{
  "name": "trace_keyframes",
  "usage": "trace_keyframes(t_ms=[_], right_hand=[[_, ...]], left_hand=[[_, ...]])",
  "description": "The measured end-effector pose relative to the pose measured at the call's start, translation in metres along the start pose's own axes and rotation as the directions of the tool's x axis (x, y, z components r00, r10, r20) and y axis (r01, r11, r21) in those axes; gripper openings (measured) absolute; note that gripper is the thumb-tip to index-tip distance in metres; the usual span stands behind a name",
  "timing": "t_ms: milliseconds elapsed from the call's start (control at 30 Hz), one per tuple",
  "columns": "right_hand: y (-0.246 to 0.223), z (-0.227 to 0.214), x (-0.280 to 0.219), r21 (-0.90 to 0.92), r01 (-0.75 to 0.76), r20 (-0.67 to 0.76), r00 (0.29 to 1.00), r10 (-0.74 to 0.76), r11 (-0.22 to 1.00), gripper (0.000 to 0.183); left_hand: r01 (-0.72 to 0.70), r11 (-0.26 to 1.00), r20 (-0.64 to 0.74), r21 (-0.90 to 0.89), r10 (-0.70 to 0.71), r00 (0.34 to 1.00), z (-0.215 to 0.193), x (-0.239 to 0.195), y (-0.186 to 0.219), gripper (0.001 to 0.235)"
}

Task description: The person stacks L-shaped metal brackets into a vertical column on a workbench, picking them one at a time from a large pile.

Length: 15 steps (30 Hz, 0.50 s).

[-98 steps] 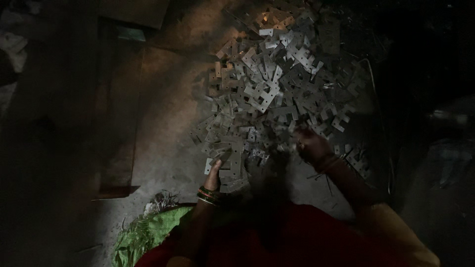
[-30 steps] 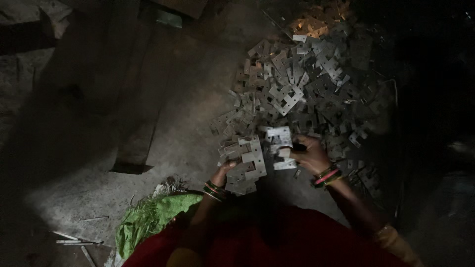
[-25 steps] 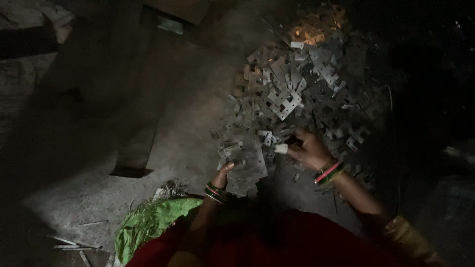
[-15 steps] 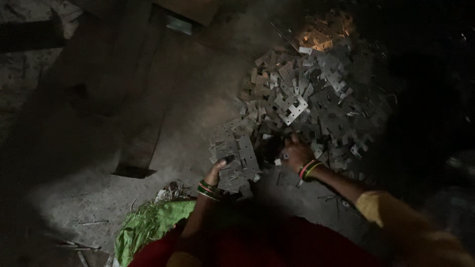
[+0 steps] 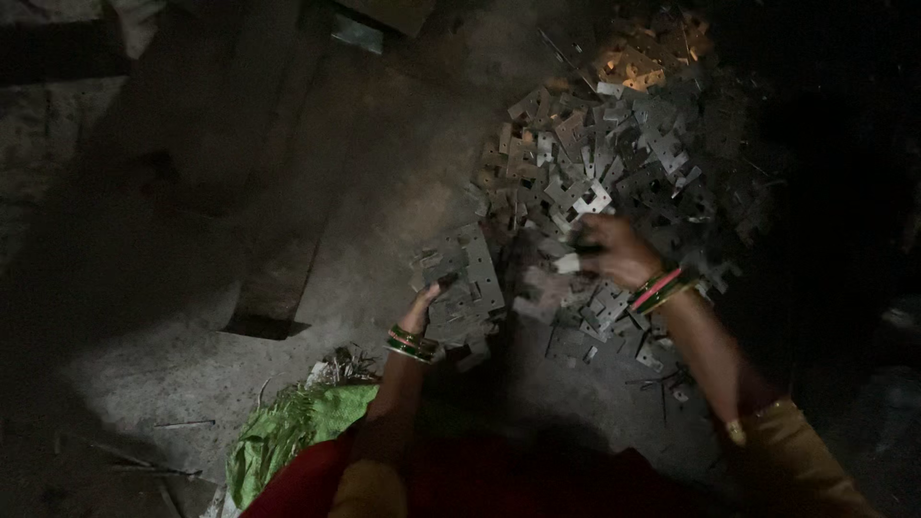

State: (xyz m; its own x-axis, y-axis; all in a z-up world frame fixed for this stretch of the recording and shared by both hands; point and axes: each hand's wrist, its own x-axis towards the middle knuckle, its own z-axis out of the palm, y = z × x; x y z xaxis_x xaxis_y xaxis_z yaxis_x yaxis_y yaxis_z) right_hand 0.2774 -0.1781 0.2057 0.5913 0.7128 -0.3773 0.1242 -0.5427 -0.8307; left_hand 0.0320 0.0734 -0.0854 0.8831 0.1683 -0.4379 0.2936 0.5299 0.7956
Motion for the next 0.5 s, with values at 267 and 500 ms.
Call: trace_keyframes(t_ms=[267, 500], right_hand=[[0.01, 0.066, 0.008, -0.432, -0.328, -0.344, 0.921, 0.182, 0.84, 0.04], [0.099, 0.127, 0.005, -0.247, -0.325, -0.553, 0.821, 0.142, 0.913, 0.039]], left_hand=[[0.032, 0.96, 0.076, -0.277, -0.011, 0.997, 0.022, -0.01, 0.01, 0.093], [-0.126, 0.992, -0.016, -0.017, 0.126, 0.992, -0.004, -0.019, 0.006, 0.079]])
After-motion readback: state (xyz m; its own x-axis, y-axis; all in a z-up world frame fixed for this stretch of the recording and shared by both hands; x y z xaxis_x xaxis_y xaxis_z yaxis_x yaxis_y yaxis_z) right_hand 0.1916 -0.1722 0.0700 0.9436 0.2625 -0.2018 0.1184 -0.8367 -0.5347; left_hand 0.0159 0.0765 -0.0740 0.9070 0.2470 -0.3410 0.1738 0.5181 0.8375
